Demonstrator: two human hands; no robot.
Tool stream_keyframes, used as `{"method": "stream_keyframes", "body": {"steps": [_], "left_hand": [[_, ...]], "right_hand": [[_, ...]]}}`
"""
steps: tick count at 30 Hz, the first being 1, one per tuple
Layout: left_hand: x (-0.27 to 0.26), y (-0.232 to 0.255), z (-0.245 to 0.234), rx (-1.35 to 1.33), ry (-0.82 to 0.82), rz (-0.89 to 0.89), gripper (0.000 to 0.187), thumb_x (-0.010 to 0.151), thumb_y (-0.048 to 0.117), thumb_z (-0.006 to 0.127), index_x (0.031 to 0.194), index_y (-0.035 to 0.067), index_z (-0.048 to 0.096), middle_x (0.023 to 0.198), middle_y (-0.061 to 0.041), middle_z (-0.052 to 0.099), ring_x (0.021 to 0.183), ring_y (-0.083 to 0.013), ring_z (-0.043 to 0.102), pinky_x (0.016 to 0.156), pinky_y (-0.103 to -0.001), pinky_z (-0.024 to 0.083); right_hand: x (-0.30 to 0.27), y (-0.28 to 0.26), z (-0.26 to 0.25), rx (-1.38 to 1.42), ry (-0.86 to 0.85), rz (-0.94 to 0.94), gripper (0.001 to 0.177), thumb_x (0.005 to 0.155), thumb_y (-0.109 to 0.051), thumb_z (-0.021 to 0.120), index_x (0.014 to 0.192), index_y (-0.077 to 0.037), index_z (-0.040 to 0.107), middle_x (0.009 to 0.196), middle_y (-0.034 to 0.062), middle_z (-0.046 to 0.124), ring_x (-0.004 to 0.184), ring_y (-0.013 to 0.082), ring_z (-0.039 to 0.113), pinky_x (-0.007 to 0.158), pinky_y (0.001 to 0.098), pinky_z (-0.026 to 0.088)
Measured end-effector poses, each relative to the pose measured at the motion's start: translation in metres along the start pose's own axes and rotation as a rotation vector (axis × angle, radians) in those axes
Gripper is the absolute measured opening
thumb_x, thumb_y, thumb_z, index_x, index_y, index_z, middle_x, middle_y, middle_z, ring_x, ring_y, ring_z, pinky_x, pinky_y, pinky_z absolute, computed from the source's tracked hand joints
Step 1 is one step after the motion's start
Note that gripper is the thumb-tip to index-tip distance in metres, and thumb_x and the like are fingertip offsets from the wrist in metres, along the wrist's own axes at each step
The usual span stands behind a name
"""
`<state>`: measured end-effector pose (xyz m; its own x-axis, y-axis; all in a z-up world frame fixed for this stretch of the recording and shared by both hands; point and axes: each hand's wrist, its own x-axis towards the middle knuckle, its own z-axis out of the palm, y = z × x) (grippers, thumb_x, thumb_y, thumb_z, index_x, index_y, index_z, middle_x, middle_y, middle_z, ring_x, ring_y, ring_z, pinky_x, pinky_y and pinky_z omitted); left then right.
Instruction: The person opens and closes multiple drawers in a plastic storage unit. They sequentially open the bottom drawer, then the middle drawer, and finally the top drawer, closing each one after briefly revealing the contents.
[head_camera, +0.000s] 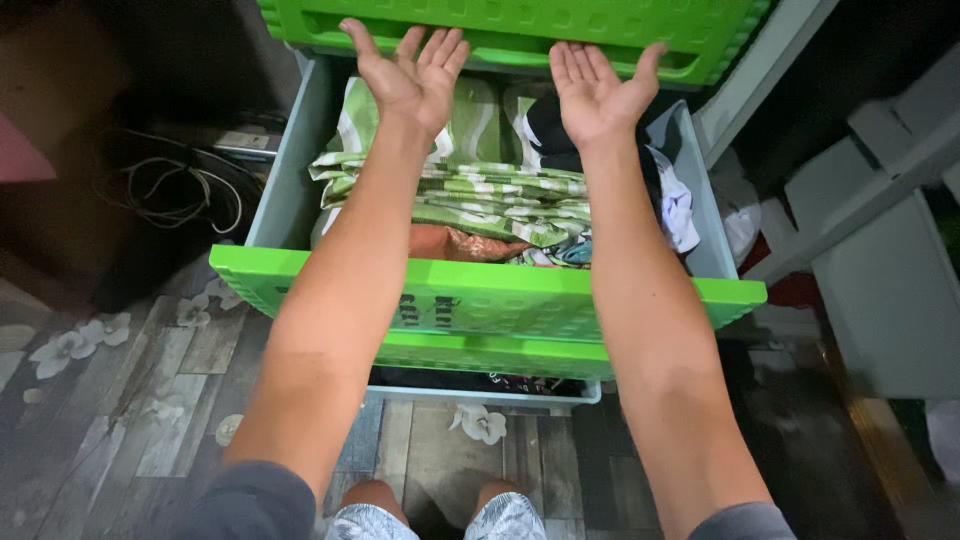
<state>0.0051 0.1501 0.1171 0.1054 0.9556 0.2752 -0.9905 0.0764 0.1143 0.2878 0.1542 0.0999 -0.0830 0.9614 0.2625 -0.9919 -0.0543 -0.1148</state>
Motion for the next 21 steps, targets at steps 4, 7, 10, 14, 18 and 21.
{"method": "stream_keyframes", "body": {"steps": [4, 7, 10, 14, 18, 21], "left_hand": [[0.003, -0.002, -0.006, 0.028, -0.033, -0.004, 0.126, 0.084, 0.081, 0.050, 0.159, -0.011, 0.008, 0.166, -0.036, 0.016, 0.156, -0.0469, 0.020, 0.127, -0.056, 0.020], [0.005, -0.006, -0.004, 0.060, 0.014, 0.018, 0.119, 0.089, 0.078, 0.044, 0.158, -0.014, 0.012, 0.166, -0.034, 0.019, 0.155, -0.0455, 0.023, 0.126, -0.055, 0.022], [-0.004, -0.011, -0.002, 0.054, 0.096, 0.035, 0.111, 0.094, 0.074, 0.039, 0.157, -0.013, 0.014, 0.166, -0.033, 0.019, 0.155, -0.0459, 0.023, 0.127, -0.055, 0.023], [-0.020, -0.011, 0.008, 0.043, 0.119, 0.033, 0.108, 0.096, 0.073, 0.037, 0.156, -0.014, 0.017, 0.165, -0.033, 0.020, 0.154, -0.0460, 0.024, 0.126, -0.055, 0.024], [-0.043, -0.011, 0.018, 0.049, 0.135, 0.027, 0.106, 0.096, 0.072, 0.038, 0.155, -0.014, 0.021, 0.165, -0.033, 0.022, 0.153, -0.0461, 0.025, 0.125, -0.056, 0.025], [-0.062, -0.012, 0.026, 0.043, 0.150, 0.025, 0.104, 0.096, 0.071, 0.038, 0.155, -0.013, 0.021, 0.165, -0.032, 0.022, 0.153, -0.0456, 0.027, 0.125, -0.055, 0.026]], "right_hand": [[-0.003, 0.005, 0.002, -0.017, -0.003, -0.015, 0.124, 0.082, -0.064, 0.068, 0.158, 0.014, 0.010, 0.166, 0.0284, 0.020, 0.154, 0.0420, 0.028, 0.127, 0.0550, 0.033], [-0.008, 0.011, 0.005, -0.045, 0.009, -0.054, 0.118, 0.083, -0.062, 0.068, 0.157, 0.011, 0.010, 0.165, 0.0279, 0.023, 0.153, 0.0417, 0.031, 0.125, 0.0549, 0.036], [-0.016, 0.009, 0.009, -0.040, 0.066, -0.058, 0.114, 0.087, -0.059, 0.066, 0.157, 0.013, 0.012, 0.165, 0.0292, 0.024, 0.151, 0.0434, 0.034, 0.122, 0.0560, 0.039], [-0.031, 0.012, 0.018, -0.058, 0.081, -0.067, 0.112, 0.086, -0.060, 0.065, 0.157, 0.010, 0.014, 0.162, 0.0260, 0.029, 0.143, 0.0415, 0.042, 0.115, 0.0532, 0.045], [-0.052, 0.017, 0.030, -0.081, 0.120, -0.064, 0.111, 0.085, -0.062, 0.064, 0.157, 0.008, 0.017, 0.157, 0.0237, 0.035, 0.128, 0.0374, 0.052, 0.103, 0.0491, 0.050], [-0.070, 0.020, 0.042, -0.114, 0.175, -0.081, 0.109, 0.085, -0.062, 0.064, 0.156, 0.009, 0.020, 0.154, 0.0234, 0.039, 0.119, 0.0359, 0.056, 0.096, 0.0475, 0.053]]}}
